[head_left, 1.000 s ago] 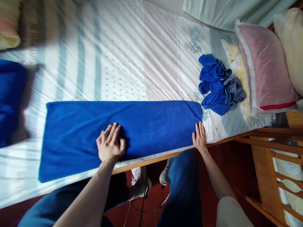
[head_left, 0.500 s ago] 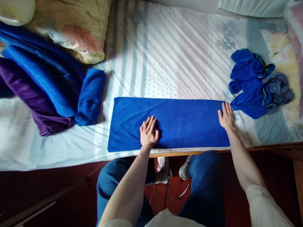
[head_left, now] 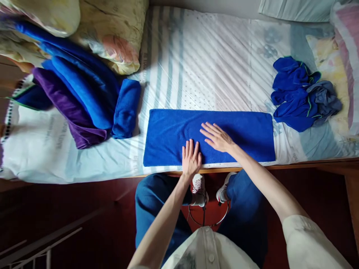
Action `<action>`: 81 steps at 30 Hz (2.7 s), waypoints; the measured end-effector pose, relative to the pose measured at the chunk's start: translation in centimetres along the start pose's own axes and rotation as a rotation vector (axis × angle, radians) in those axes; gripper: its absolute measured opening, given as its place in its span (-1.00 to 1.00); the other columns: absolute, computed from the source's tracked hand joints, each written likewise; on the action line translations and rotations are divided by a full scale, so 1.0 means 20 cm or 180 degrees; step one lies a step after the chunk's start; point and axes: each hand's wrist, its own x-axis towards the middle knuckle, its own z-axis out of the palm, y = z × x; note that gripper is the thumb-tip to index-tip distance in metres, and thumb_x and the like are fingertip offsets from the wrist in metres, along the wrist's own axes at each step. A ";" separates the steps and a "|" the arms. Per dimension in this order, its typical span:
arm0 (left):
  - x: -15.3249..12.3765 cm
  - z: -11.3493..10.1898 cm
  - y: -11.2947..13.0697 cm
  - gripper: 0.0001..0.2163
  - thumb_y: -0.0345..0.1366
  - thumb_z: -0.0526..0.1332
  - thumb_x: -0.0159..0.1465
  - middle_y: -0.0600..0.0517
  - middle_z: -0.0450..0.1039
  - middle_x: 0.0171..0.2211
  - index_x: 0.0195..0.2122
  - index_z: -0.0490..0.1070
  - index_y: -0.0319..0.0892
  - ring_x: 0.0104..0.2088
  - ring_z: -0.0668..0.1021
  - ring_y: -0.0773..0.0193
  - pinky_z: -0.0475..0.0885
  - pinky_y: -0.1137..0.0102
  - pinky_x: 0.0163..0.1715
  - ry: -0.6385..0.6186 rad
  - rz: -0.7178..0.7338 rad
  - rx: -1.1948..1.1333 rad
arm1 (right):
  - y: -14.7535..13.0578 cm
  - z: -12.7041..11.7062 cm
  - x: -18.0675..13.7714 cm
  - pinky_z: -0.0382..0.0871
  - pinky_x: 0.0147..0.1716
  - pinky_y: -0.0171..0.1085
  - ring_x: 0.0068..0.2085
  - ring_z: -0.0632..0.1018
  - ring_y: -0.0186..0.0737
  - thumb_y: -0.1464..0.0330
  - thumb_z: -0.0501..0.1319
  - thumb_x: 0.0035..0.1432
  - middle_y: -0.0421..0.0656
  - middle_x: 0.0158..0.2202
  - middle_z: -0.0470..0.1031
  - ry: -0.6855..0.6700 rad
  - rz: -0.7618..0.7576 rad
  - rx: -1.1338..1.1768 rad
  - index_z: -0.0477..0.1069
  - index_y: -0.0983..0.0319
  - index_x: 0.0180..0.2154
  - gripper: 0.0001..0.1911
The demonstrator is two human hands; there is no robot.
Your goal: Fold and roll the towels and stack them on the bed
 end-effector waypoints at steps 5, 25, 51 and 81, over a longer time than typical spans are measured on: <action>-0.38 0.04 0.20 -0.45 -0.25 0.04 0.44 -0.23 0.11 0.50 0.44 0.26 -0.24 0.54 0.08 -0.04 -0.10 -0.07 0.52 -0.0448 -0.0112 -0.0552 | 0.02 0.06 0.09 -0.07 0.53 0.05 0.55 0.11 -0.09 0.28 0.10 0.46 -0.04 0.54 0.10 -0.0274 0.0604 0.0036 0.22 0.20 0.45 -0.40; -0.33 0.05 0.56 -0.63 -0.19 0.49 0.18 -0.08 0.65 -0.09 -0.01 0.56 -0.16 -0.17 0.67 0.25 0.49 0.32 0.04 -0.0180 -0.3656 -0.5575 | 0.21 -0.19 0.50 0.29 0.26 0.09 0.22 0.48 0.10 0.43 0.13 0.46 0.07 0.02 0.62 -0.0340 0.1936 0.0018 0.58 0.26 0.00 -0.74; -0.57 -0.62 0.46 -0.53 0.09 0.59 -0.09 0.08 0.48 -0.48 -0.40 0.52 -0.15 -0.44 0.51 0.30 0.40 0.41 -0.36 0.0459 -0.2379 -0.4921 | -0.31 -0.93 0.00 0.44 -0.19 -0.28 -0.28 0.60 -0.21 0.22 0.29 0.23 -0.19 -0.37 0.63 0.1961 0.1495 0.2219 0.56 0.21 -0.23 -0.81; -0.37 -1.74 0.60 -0.45 0.03 0.63 -0.15 0.14 0.42 -0.50 -0.39 0.36 -0.15 -0.44 0.48 0.34 0.37 0.44 -0.37 0.1207 -0.0017 -0.3540 | -0.96 -1.24 -1.26 0.49 -0.23 -0.29 -0.29 0.59 -0.28 0.07 0.68 -0.30 -0.21 -0.35 0.62 0.2953 0.1467 0.3392 0.55 0.17 -0.33 -0.46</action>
